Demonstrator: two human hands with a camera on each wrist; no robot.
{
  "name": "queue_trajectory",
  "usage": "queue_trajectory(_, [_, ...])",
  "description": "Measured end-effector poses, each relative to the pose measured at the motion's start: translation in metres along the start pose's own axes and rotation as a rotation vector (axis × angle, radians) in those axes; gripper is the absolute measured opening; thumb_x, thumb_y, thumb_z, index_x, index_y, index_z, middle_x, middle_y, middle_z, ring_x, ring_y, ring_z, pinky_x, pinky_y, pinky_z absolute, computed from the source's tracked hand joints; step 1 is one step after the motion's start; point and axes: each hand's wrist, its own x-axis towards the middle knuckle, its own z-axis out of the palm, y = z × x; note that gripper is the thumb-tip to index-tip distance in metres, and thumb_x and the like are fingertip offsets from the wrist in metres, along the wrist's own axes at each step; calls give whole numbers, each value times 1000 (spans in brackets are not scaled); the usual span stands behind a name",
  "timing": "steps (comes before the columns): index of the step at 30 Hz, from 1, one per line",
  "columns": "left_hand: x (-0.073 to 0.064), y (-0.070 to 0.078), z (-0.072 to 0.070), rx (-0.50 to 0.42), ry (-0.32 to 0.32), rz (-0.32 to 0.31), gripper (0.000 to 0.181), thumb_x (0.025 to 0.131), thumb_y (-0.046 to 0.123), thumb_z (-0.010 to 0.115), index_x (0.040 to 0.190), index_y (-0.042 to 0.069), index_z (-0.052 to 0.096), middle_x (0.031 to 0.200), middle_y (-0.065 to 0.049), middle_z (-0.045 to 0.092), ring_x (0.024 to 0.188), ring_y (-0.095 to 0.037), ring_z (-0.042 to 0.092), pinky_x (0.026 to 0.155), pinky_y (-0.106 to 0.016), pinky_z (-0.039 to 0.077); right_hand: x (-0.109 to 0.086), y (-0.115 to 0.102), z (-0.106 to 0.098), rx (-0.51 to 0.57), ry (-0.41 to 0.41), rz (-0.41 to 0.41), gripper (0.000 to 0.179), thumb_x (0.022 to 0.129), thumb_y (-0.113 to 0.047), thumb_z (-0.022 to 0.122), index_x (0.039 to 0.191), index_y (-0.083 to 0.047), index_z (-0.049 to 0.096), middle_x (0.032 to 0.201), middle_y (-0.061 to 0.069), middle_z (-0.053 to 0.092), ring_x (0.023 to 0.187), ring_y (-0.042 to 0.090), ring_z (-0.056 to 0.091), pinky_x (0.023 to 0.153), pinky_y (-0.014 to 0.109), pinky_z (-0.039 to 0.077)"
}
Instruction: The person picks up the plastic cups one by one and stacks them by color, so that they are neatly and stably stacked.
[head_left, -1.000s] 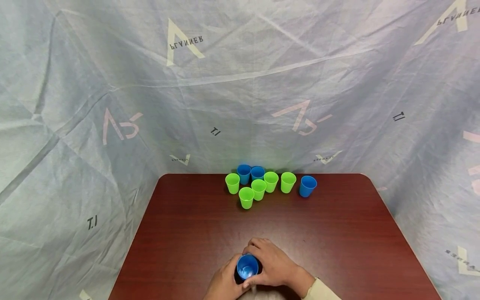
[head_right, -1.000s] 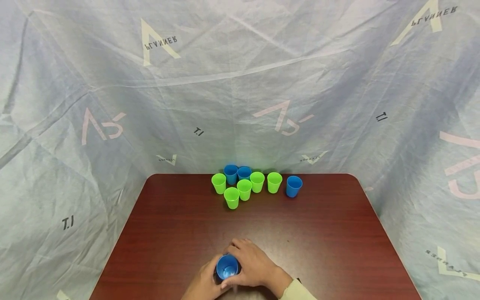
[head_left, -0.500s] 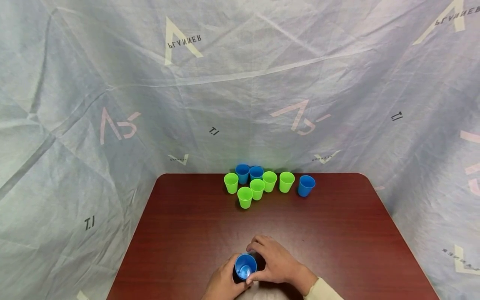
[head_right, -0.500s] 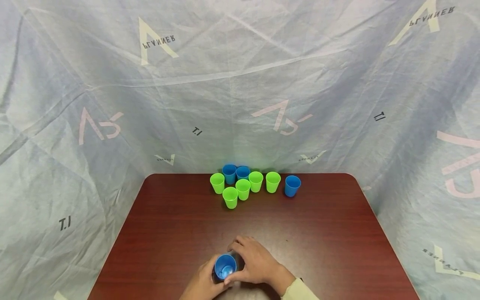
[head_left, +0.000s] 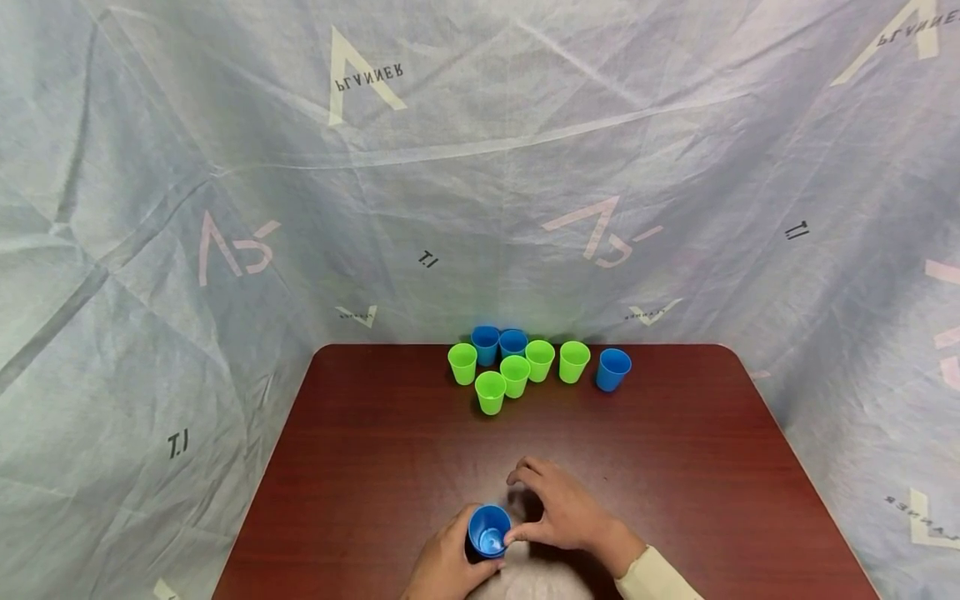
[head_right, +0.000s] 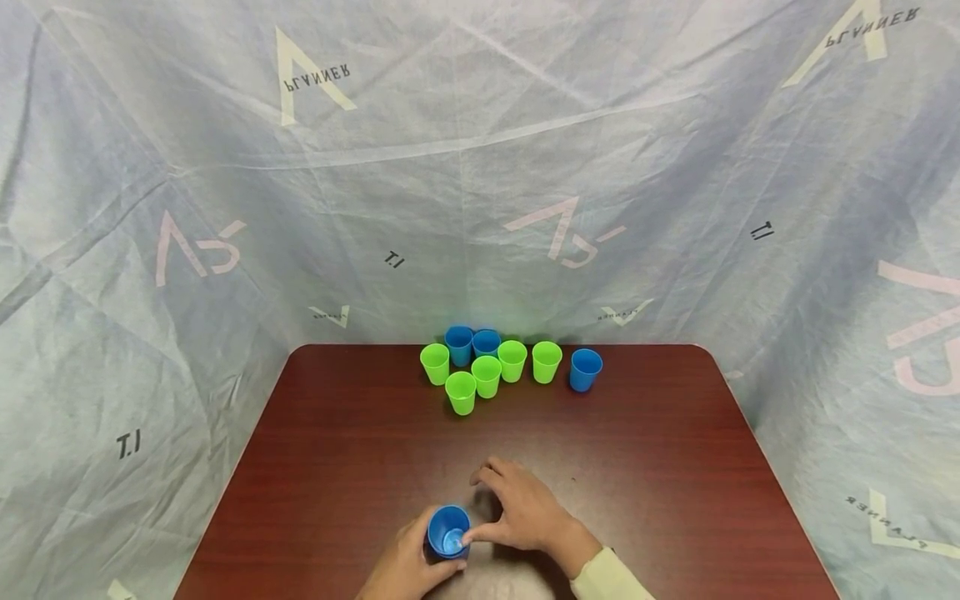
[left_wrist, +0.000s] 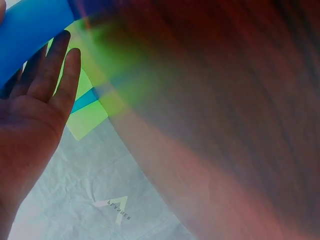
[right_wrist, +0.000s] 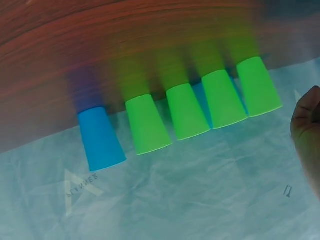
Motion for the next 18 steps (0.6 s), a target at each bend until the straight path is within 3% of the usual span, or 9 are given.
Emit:
queue_trajectory(10, [-1,-3,2,26,22,27,72,82,55,88,138,22,58,124,-1,75,108,-20,74,84,-41,60,-1,13,-5,-44,30,50,63,82,-74,77,123,-28,63,118,-12,60,104,7,60,90,37,56])
queue_trajectory(18, [-1,-3,3,30,18,26,72,80,53,90,138,23,58,124,-1,74,108,-19,74,85,-41,60,2,23,-11,-110,99,93,61,76,-64,87,120,-27,66,113,-11,57,96,5,55,87,37,52])
